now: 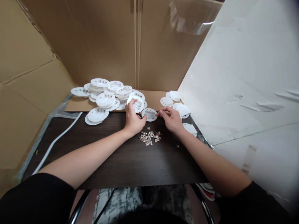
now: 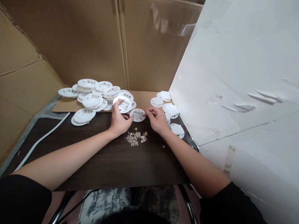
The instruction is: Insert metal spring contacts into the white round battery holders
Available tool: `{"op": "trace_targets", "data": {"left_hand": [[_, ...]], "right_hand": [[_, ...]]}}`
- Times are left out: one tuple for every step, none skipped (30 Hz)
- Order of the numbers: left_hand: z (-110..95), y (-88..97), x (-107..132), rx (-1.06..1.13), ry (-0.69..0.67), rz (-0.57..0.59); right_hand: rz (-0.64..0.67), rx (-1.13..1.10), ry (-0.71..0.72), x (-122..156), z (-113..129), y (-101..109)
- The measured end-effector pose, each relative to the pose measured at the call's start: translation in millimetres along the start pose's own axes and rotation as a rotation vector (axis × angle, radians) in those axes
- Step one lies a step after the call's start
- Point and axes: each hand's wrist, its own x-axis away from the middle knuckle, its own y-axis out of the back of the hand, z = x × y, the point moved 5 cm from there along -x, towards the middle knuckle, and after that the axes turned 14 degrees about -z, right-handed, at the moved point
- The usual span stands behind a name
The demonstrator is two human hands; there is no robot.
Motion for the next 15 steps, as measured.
{"op": "trace_targets", "data": {"left_hand": [[0.5, -0.3, 0.1, 0.011, 0.0, 0.004], [0.7, -0.4, 0.2, 0.021, -0.002, 0.007], [0.5, -0.3, 0.2, 0.028, -0.005, 0.01], [0.1, -0.1, 0.2, 0.033, -0.011, 0.011], [-0.2, 0.1, 0.2, 0.034, -0.018, 0.014], [-0.5, 0.3, 0.2, 0.033, -0.027, 0.017], [-0.5, 0.5, 0.1, 0.03, -0.036, 0.02], [-0.4, 0.6, 0.0, 0.026, -0.045, 0.023], [-0.2, 0.7, -0.1, 0.022, -0.051, 0.024], [0.0, 0.8, -0.2, 0.019, -0.055, 0.022], [0.1, 0.9, -0.3, 0.018, -0.057, 0.02], [-0.2, 1.0, -0.4, 0.018, -0.061, 0.017], [-1.0, 1.0, -0.5, 0.017, -0.066, 0.015], [-2.2, 1.0, -0.4, 0.017, -0.073, 0.015], [-3.8, 1.0, -0.3, 0.017, -0.081, 0.015]], "right_hand": [[0.014, 0.006, -0.002, 0.6, -0.2, -1.0], [0.024, 0.004, -0.008, 1.2, -0.2, -1.9], [0.027, -0.004, -0.013, 1.7, 0.1, -2.4], [0.023, -0.017, -0.015, 1.8, 0.8, -2.6], [0.015, -0.031, -0.016, 1.8, 1.5, -2.4], [0.009, -0.045, -0.017, 1.6, 2.1, -2.3], [0.006, -0.059, -0.019, 1.3, 2.6, -2.2], [0.005, -0.072, -0.025, 1.0, 2.7, -2.1], [0.004, -0.084, -0.031, 0.6, 2.7, -2.0], [0.003, -0.095, -0.037, 0.4, 2.5, -2.0], [0.003, -0.106, -0.044, 0.2, 2.0, -2.2], [0.001, -0.116, -0.052, 0.2, 1.3, -2.3], [-0.002, -0.125, -0.061, 0.4, 0.5, -2.6], [-0.002, -0.133, -0.071, 0.7, -0.4, -3.0], [-0.001, -0.139, -0.082, 1.2, -1.3, -3.5]]}}
